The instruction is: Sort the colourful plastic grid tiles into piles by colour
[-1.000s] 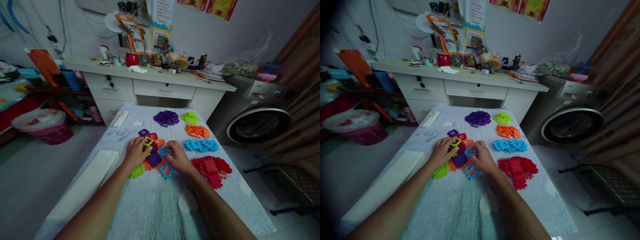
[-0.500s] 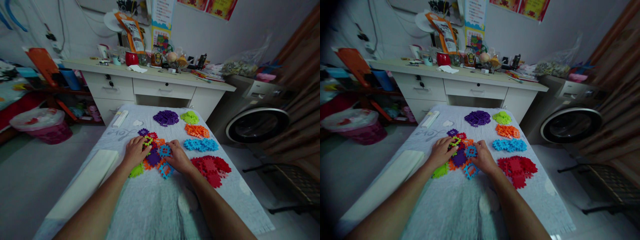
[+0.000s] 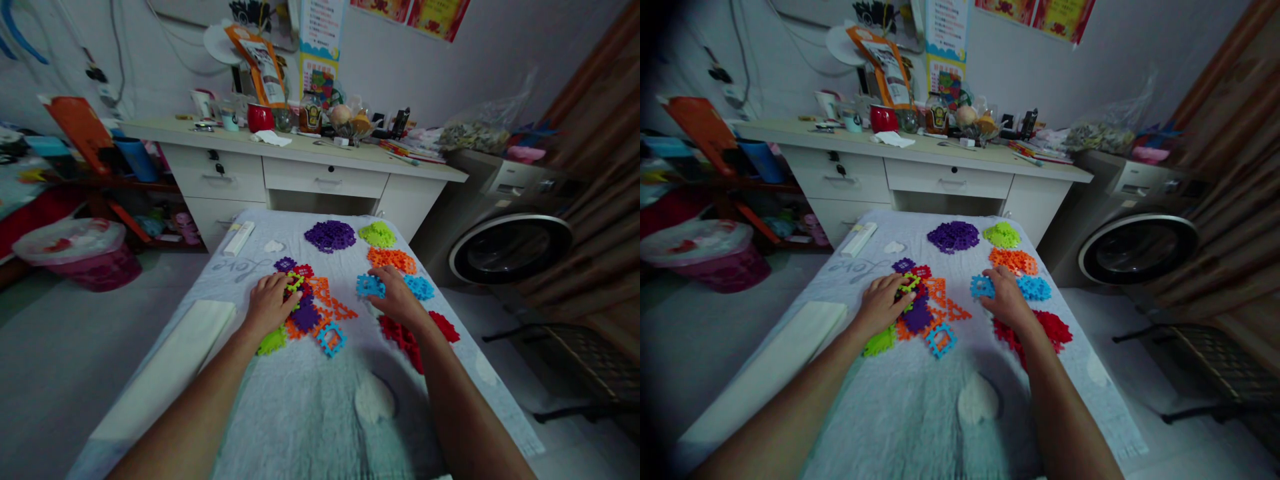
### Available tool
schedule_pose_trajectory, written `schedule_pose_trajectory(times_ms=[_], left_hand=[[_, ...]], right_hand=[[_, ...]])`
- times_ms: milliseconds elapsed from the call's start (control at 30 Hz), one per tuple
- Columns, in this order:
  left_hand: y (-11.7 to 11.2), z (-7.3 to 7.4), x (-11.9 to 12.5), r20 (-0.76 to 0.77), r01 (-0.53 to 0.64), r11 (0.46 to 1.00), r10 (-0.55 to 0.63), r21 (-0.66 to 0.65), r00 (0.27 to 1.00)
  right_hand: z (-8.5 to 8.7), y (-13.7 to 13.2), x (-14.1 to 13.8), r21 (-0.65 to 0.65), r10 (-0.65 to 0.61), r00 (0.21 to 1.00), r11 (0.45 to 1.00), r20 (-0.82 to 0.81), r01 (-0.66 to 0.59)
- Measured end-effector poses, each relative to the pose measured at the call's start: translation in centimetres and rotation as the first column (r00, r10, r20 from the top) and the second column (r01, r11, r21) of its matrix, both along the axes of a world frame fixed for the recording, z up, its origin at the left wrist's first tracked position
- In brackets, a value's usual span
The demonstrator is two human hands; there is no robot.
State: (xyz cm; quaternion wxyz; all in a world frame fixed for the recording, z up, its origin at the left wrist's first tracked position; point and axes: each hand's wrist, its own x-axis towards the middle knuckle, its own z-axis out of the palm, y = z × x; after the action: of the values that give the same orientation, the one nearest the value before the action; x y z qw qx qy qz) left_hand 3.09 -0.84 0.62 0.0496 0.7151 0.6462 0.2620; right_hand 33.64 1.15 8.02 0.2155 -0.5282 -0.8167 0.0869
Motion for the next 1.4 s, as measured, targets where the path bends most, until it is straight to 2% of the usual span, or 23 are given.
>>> schedule_pose_trajectory(times_ms=[133,233,400,567,700,767,867,967,1067,1167,1400], left_hand=[[0.1,0.0,0.0,-0.017,-0.007,1.0,0.007,-0.021,1.0],[0.1,0.0,-0.1,-0.012,0.008,1.0,-0.008,-0.022,1.0],[0.3,0.0,-0.2,-0.01,0.022,1.0,-0.022,0.003,1.0],[0.4,-0.1,-0.3,-0.016,0.023,1.0,-0.023,0.016,1.0],[0.4,0.0,-0.3,0.002,0.033,0.999,-0.033,0.018,0.999],[0.4,0.1,-0.3,0.016,0.029,0.999,-0.029,0.016,0.999],[0.4,0.2,-0.3,0.033,0.04,0.999,-0.041,0.025,0.999],[0.4,0.3,-0.4,0.052,0.062,0.997,-0.064,0.04,0.997],[0.4,0.5,-0.4,0.084,0.079,0.996,-0.082,0.045,0.993],[0.4,0.7,-0.4,0.127,0.076,0.996,-0.081,0.039,0.989],[0.5,0.9,-0.5,0.182,0.076,0.996,-0.084,0.047,0.98]], right_hand=[[0.5,1.1,3.9,-0.006,-0.086,0.986,0.996,0.146,0.088],[0.3,1.4,5.6,0.011,-0.173,0.961,0.985,0.214,0.175],[-0.1,1.1,6.7,0.025,-0.286,0.912,0.956,0.294,0.292],[0.0,0.8,6.2,0.018,-0.342,0.89,0.935,0.302,0.353],[0.4,0.5,4.0,0.012,-0.299,0.918,0.952,0.261,0.306],[0.4,0.1,2.1,-0.001,-0.202,0.957,0.978,0.208,0.207],[0.0,-0.7,-1.4,-0.036,0.012,0.994,0.999,0.108,-0.008],[-0.8,-1.6,-4.8,-0.064,0.164,0.986,0.985,0.036,-0.162],[-1.4,-1.8,-7.5,-0.072,0.262,0.965,0.963,0.014,-0.261],[-1.4,-1.2,-9.4,-0.094,0.284,0.959,0.955,0.016,-0.281],[-1.7,1.2,-13.5,-0.065,0.233,0.972,0.971,0.023,-0.231]])
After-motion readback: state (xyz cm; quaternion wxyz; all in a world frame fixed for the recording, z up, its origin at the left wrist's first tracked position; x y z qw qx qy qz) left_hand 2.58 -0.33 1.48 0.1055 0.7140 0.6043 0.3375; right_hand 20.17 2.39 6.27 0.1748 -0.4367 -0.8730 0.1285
